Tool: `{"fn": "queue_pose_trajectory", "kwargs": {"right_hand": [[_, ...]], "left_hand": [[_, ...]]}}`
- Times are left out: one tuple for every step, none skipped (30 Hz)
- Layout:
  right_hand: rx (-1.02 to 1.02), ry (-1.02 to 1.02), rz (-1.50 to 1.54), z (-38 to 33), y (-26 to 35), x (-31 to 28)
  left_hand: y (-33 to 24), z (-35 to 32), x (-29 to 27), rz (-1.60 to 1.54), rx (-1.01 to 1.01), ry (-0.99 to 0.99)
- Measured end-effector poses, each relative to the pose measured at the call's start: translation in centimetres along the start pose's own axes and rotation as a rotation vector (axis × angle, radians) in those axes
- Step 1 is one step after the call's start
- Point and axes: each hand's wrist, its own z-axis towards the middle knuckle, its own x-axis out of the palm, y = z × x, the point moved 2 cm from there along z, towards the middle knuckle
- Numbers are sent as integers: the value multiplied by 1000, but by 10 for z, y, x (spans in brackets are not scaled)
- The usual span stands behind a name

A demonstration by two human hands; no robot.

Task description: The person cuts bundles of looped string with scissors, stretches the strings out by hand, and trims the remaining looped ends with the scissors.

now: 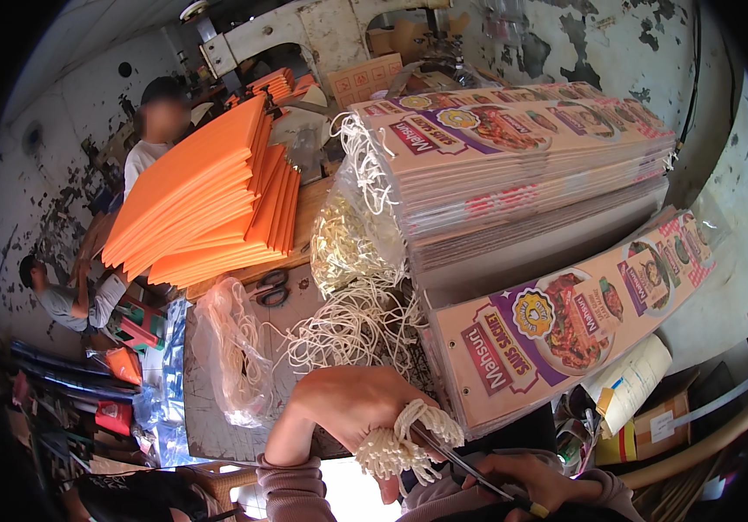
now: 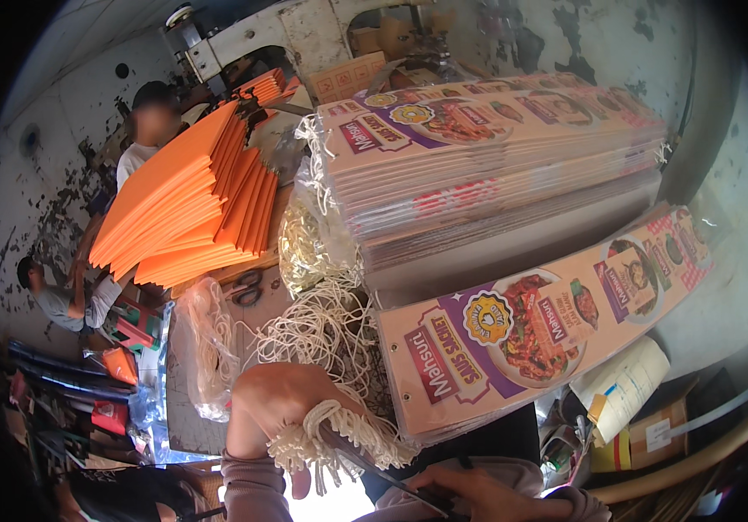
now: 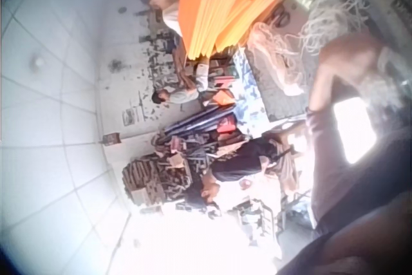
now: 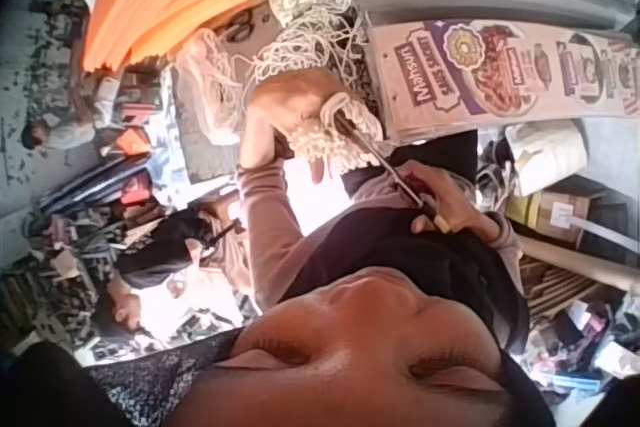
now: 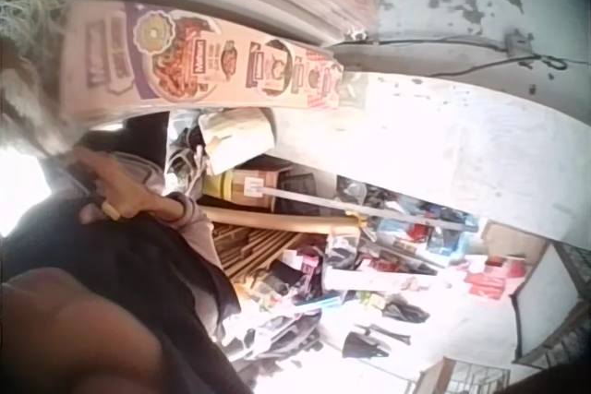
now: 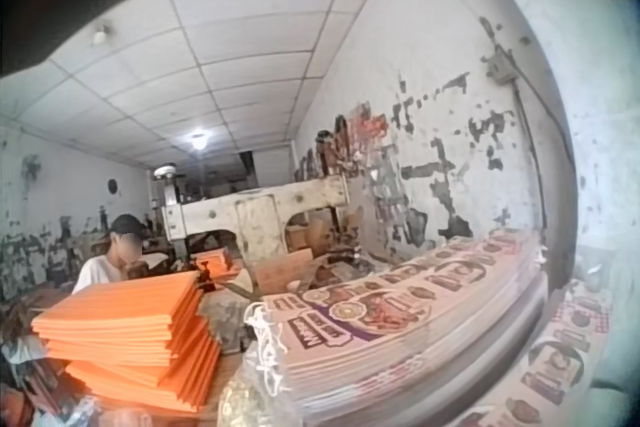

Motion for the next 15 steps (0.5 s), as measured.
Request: {"fn": "queue_pose_trajectory", "kwargs": {"right_hand": [[9, -14, 0, 3, -2, -5], [-4, 20, -20, 3, -2, -6], [-19, 55, -42, 3, -1, -5], [-21, 58, -43, 6, -1, -3], [-193, -48, -122, 6, 5, 1], [-358, -169, -217, 4, 11, 4], [-435, -221, -248, 15, 9, 7], [-459, -226, -240, 20, 4, 9], [-470, -223, -219, 27, 1, 10], [-459, -218, -204, 32, -3, 10], [-454, -230, -193, 31, -4, 11], [-453, -244, -190, 29, -5, 9], [-445, -261, -191, 25, -9, 9], [-436, -242, -178, 27, -17, 7], [-428, -231, -168, 27, -26, 5]], "left_hand": [[12, 1, 1, -5, 0, -1], [14, 2, 3, 3, -14, -5], [20, 1, 13, -101, 15, 23], [26, 1, 21, -206, 44, 51], [28, 9, 27, -202, 60, 61], [28, 18, 34, -248, 136, 103], [33, 17, 41, -298, 179, 124], [35, 15, 47, -291, 197, 62], [35, 11, 48, -288, 182, 56], [37, 6, 45, -249, 115, 42], [37, 11, 42, -210, 67, 47], [35, 18, 39, -256, 141, 29], [37, 21, 39, -255, 160, 44], [41, 15, 42, -268, 135, 53], [44, 10, 44, -282, 111, 63]]}}
